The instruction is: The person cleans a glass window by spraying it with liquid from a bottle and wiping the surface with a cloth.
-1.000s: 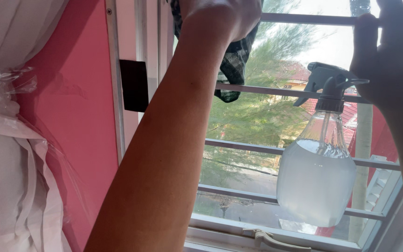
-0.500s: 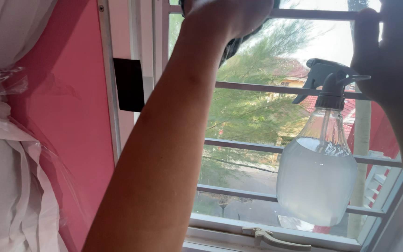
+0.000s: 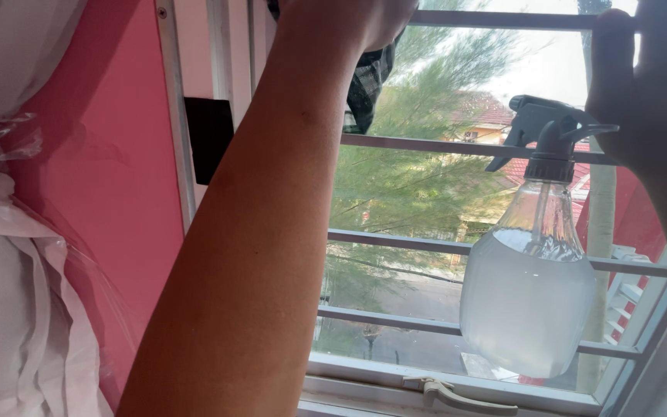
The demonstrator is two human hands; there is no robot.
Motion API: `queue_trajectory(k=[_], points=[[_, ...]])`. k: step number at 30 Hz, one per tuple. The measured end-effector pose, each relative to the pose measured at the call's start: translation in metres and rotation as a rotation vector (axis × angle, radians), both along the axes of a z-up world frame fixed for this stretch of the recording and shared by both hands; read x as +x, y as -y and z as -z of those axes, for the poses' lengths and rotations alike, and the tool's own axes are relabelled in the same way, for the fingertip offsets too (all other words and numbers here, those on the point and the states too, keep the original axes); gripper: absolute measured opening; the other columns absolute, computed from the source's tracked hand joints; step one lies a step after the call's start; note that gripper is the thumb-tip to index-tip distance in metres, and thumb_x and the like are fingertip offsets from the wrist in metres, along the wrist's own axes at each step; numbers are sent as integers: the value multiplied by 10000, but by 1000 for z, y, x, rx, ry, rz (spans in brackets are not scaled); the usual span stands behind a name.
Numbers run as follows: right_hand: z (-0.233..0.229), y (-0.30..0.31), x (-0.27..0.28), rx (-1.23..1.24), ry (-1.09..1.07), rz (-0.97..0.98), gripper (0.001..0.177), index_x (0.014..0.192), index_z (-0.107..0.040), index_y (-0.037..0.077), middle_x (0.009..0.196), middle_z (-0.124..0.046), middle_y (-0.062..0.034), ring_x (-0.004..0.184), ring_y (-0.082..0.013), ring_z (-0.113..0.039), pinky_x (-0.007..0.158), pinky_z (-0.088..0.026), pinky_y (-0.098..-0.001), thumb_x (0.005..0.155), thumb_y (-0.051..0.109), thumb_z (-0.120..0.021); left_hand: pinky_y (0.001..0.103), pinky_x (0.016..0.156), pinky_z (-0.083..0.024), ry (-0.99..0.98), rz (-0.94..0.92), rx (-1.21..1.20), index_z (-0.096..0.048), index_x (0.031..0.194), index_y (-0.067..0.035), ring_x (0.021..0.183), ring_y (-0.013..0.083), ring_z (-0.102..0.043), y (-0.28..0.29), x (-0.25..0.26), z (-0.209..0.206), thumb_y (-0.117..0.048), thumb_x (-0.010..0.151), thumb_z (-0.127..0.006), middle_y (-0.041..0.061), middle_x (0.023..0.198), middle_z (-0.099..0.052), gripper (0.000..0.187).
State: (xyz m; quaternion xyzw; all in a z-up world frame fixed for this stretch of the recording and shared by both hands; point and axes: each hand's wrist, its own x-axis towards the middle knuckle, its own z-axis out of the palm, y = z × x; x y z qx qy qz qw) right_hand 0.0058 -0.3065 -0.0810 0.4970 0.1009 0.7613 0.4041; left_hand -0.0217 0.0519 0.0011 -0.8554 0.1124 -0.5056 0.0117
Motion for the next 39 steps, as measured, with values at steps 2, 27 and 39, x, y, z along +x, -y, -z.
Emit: queue_trajectory(k=[2, 27, 39], points=[[3, -2, -4, -7, -16, -20, 184, 1282, -574, -47, 1354, -542, -212, 1192, -308, -599, 1013, -522, -368, 1121, 30, -529, 424, 553, -589, -4, -16, 1, -696, 1174, -130, 550, 193, -667, 0, -1, -1, -311, 1077, -368, 83, 722, -680, 386], [11, -31, -44, 242, -428, -508, 519, 1565, -520, 31, 1690, -315, -199, 1600, -401, -292, 1290, -272, -564, 1112, 284, -517, 477, 1020, -500, -266, 114, -281, -568, 1406, -69, 1160, 354, -660, 67, -29, 6, -452, 1025, -350, 203, 1349, -621, 583], [15, -27, -51, 255, -485, -509, 583, 1593, -470, 5, 1705, -286, -332, 1595, -520, -252, 1302, -243, -638, 1162, 389, -552, 534, 1128, -412, -204, 107, -315, -228, 1629, -293, 1275, 338, -610, -2, -18, -4, -475, 1042, -263, 135, 1550, -488, 616]])
